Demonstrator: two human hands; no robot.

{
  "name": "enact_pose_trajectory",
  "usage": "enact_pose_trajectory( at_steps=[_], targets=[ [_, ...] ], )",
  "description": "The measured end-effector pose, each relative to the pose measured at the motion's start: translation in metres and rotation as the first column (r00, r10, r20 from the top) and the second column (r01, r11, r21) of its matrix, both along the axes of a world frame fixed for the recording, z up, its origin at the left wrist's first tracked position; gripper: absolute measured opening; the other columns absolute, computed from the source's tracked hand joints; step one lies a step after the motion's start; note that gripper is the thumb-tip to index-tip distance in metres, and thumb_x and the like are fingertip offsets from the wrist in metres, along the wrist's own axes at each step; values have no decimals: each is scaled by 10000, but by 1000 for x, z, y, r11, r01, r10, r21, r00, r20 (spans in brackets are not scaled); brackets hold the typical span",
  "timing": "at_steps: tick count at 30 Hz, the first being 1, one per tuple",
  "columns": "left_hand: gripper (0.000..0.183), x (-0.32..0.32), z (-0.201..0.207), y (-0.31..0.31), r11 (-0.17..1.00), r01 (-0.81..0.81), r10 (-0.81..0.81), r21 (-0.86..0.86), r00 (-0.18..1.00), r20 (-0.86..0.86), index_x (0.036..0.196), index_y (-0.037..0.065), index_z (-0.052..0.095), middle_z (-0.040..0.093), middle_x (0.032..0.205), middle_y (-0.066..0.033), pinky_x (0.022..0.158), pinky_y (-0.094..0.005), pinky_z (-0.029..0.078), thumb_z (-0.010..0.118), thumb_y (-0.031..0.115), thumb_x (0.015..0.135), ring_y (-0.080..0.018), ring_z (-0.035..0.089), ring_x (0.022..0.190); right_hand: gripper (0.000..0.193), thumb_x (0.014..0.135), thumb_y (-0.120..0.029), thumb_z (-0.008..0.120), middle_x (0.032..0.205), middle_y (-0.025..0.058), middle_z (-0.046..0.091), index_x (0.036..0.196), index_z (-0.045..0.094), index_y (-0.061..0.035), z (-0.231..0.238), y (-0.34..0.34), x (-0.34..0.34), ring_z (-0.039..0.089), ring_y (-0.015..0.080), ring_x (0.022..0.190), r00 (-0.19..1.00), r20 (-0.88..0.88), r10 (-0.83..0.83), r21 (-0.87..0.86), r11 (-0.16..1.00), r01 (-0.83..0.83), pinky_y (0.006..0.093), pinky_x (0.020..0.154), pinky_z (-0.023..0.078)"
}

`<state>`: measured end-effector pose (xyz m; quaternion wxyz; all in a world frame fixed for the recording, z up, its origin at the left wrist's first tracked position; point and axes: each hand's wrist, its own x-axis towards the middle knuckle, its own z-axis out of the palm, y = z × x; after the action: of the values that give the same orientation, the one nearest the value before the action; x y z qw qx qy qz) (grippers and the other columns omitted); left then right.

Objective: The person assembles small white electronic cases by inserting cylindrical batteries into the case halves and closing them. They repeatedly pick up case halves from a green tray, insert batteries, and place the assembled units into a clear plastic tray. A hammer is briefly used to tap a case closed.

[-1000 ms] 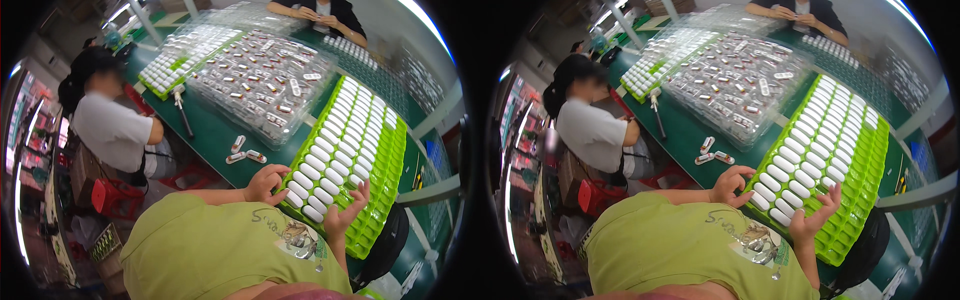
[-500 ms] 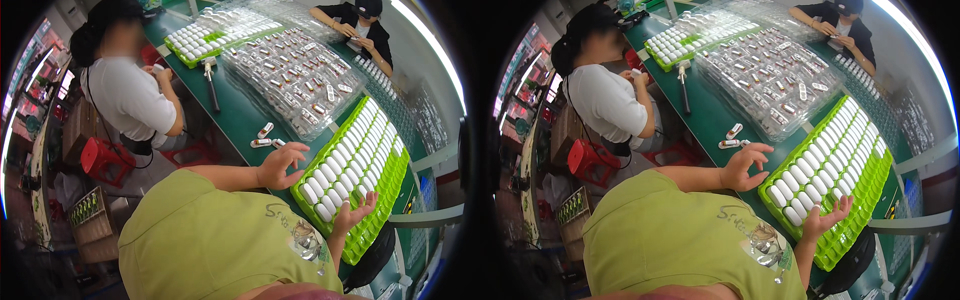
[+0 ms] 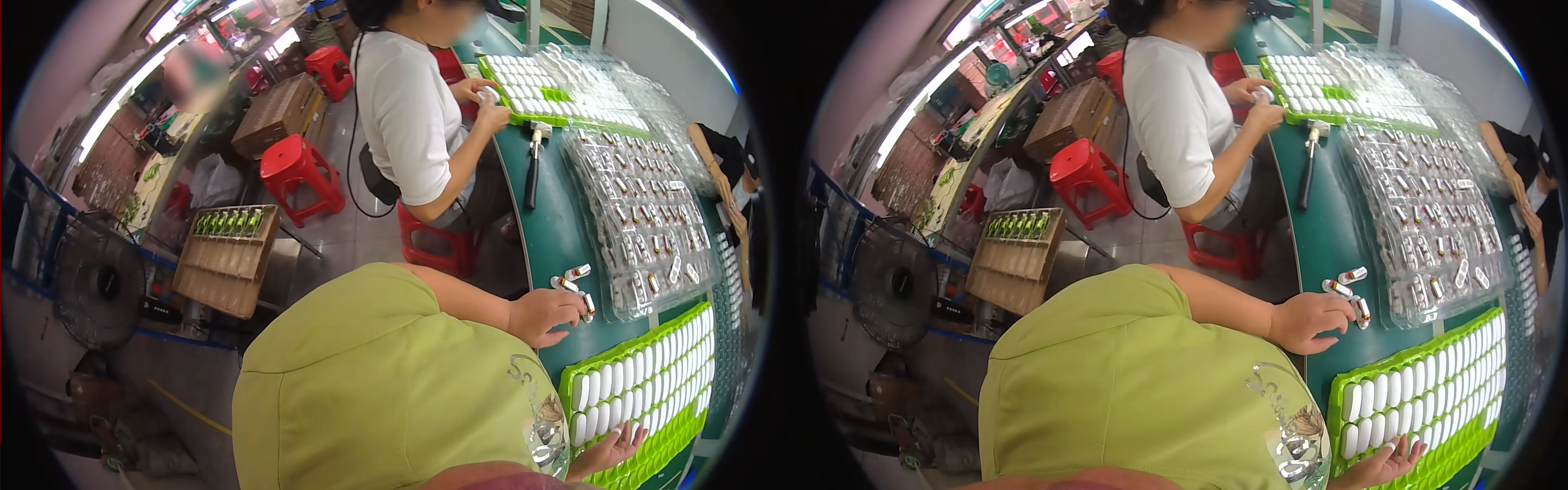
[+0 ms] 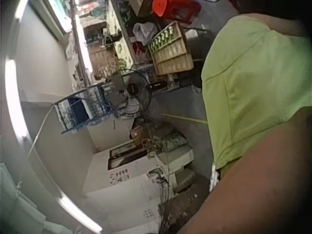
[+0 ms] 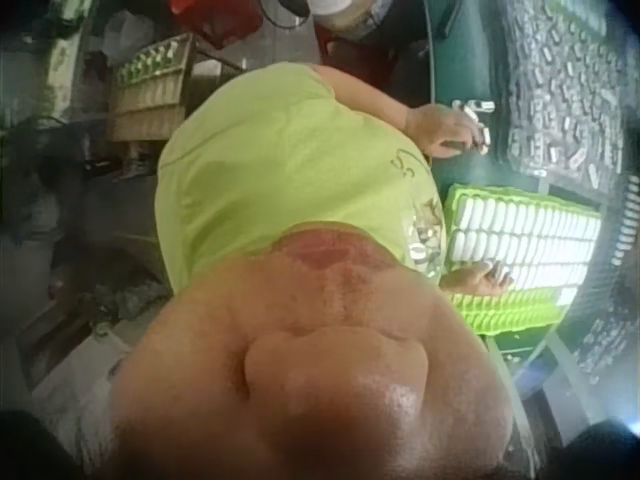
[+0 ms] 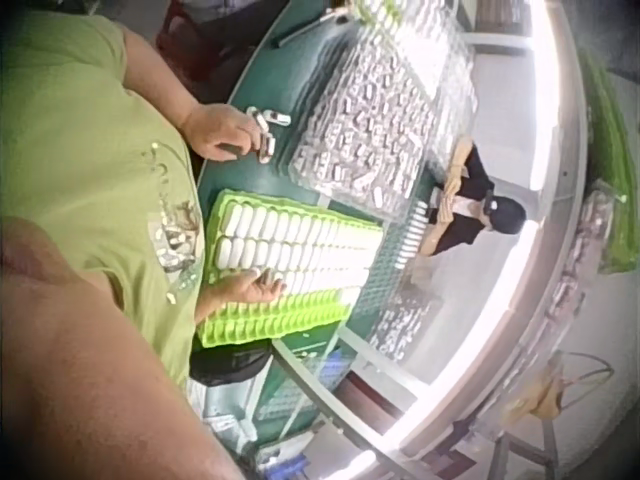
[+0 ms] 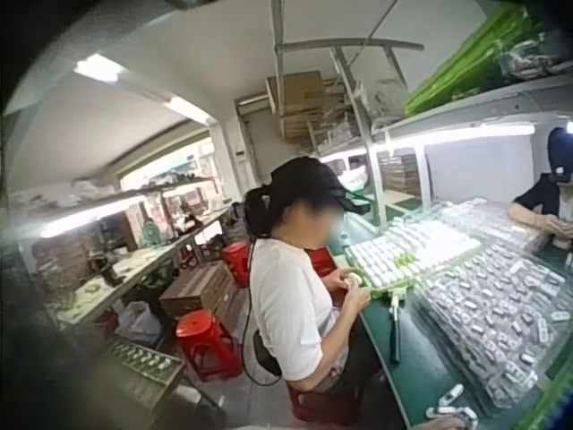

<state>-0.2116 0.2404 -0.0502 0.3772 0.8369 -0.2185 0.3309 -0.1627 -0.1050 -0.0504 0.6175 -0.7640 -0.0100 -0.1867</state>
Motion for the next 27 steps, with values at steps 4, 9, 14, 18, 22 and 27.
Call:
enact_pose_trajectory(
  at_steps=[4, 9, 14, 18, 22, 27],
  targets=[
    [281, -5, 7, 12, 994, -111, 112, -4, 994, 21, 942, 93, 532, 580, 1107, -116, 851, -415, 507, 718, 42, 737, -332, 588, 1030, 631, 861, -43, 546, 1261, 209, 520, 1453, 327, -29, -2, -6, -2, 541, 292, 1115, 999, 28, 20, 25, 999, -21, 414, 942, 473],
    [219, 21, 21, 49, 973, -227, 230, -49, 970, 75, 879, 79, 545, 590, 1039, -117, 748, -392, 517, 712, 42, 742, -297, 624, 889, 721, 823, -41, 566, 1312, 219, 517, 1475, 257, -43, -14, -20, 7, 554, 326, 1143, 999, 34, 40, -41, 998, -38, 487, 948, 478],
    [178, 97, 55, 91, 890, -390, 381, -237, 921, -83, 805, 74, 599, 598, 806, -89, 583, -348, 480, 745, 143, 731, -201, 595, 634, 540, 935, -9, 490, 1360, 195, 492, 1454, 348, 36, 0, -7, -1, 537, 280, 1186, 996, 51, -80, -10, 997, 80, 376, 1013, 450],
    [201, 172, 77, 129, 824, -479, 404, -303, 871, -280, 791, 59, 693, 685, 742, -108, 679, -340, 522, 730, 254, 764, -209, 654, 705, 452, 908, 41, 514, 1508, 180, 380, 1347, 415, 92, -10, -14, 9, 584, 228, 1086, 990, 123, -73, -78, 994, 83, 326, 943, 472],
    [255, 245, 80, 167, 767, -586, 481, -261, 795, -370, 845, 49, 718, 712, 819, -129, 759, -354, 541, 735, 285, 749, -242, 684, 807, 371, 863, 62, 507, 1514, 142, 354, 1232, 477, 73, -2, -9, 6, 550, 174, 1010, 984, 125, -125, -54, 990, 133, 293, 902, 471],
    [235, 293, 91, 209, 676, -735, 666, -56, 642, -380, 866, 56, 719, 722, 911, -155, 800, -397, 547, 672, 256, 752, -314, 691, 872, 307, 855, 53, 512, 1488, 137, 366, 1162, 527, 62, -9, -18, 4, 540, 150, 985, 968, 97, -231, -162, 956, 244, 284, 879, 476]
  ],
)
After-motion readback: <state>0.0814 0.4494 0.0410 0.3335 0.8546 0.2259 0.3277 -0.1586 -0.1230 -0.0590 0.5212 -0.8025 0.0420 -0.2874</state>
